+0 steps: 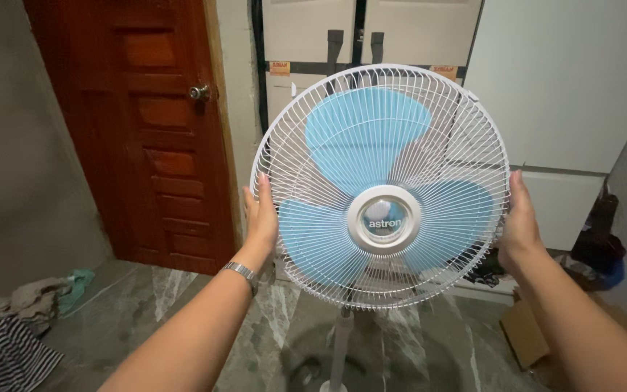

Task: The person disassembles a standing electric fan by hand. They remove the front grille, then the fan blades, and finally the rear grille, placing each part on the floor. The video ends with the fan head separated from the stand.

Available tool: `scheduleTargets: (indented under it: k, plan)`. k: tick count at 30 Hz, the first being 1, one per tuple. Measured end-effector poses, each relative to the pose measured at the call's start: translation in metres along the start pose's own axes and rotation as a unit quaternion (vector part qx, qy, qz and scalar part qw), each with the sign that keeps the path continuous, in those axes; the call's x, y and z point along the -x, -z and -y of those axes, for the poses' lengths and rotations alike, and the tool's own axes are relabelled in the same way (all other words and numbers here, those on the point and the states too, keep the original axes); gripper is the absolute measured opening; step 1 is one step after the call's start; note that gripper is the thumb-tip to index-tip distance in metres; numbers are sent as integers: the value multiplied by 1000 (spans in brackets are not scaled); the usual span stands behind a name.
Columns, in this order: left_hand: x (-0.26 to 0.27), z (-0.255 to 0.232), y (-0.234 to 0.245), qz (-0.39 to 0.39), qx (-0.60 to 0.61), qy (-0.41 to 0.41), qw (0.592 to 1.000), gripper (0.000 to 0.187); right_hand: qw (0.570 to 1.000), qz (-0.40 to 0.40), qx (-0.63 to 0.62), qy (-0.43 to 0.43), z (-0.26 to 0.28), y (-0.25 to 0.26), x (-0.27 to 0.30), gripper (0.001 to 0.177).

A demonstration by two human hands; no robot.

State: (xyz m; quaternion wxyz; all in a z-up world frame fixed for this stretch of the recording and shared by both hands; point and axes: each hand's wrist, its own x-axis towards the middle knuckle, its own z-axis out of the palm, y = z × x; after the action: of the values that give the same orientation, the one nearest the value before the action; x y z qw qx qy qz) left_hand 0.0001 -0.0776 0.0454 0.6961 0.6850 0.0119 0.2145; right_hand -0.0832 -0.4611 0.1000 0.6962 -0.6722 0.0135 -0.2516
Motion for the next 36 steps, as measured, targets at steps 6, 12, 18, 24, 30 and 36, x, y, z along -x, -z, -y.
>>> scheduleTargets:
  k: [6, 12, 18, 24, 30, 36]
  plan:
    - [0, 0, -5, -34, -61, -69, 995, 108, 993, -31, 113, 12, -11, -2, 4, 83]
    - [8, -31, 5, -26, -234, -210, 949, 101, 930, -154, 295, 157, -4, -2, 5, 81]
    - [-38, -106, -47, -54, -278, -411, 866, 66, 789, -67, 382, 477, 92, -65, -64, 48]
    - [-74, -137, -92, -98, -256, -359, 892, 42, 752, 74, 476, 449, 129, -140, -80, 48]
    - [-93, -155, -78, -112, -157, -193, 962, 42, 698, 3, 609, 375, 152, -162, -75, 40]
    - [-119, -138, -92, -59, -89, -180, 978, 35, 861, 98, 418, 274, 163, -158, -97, 37]
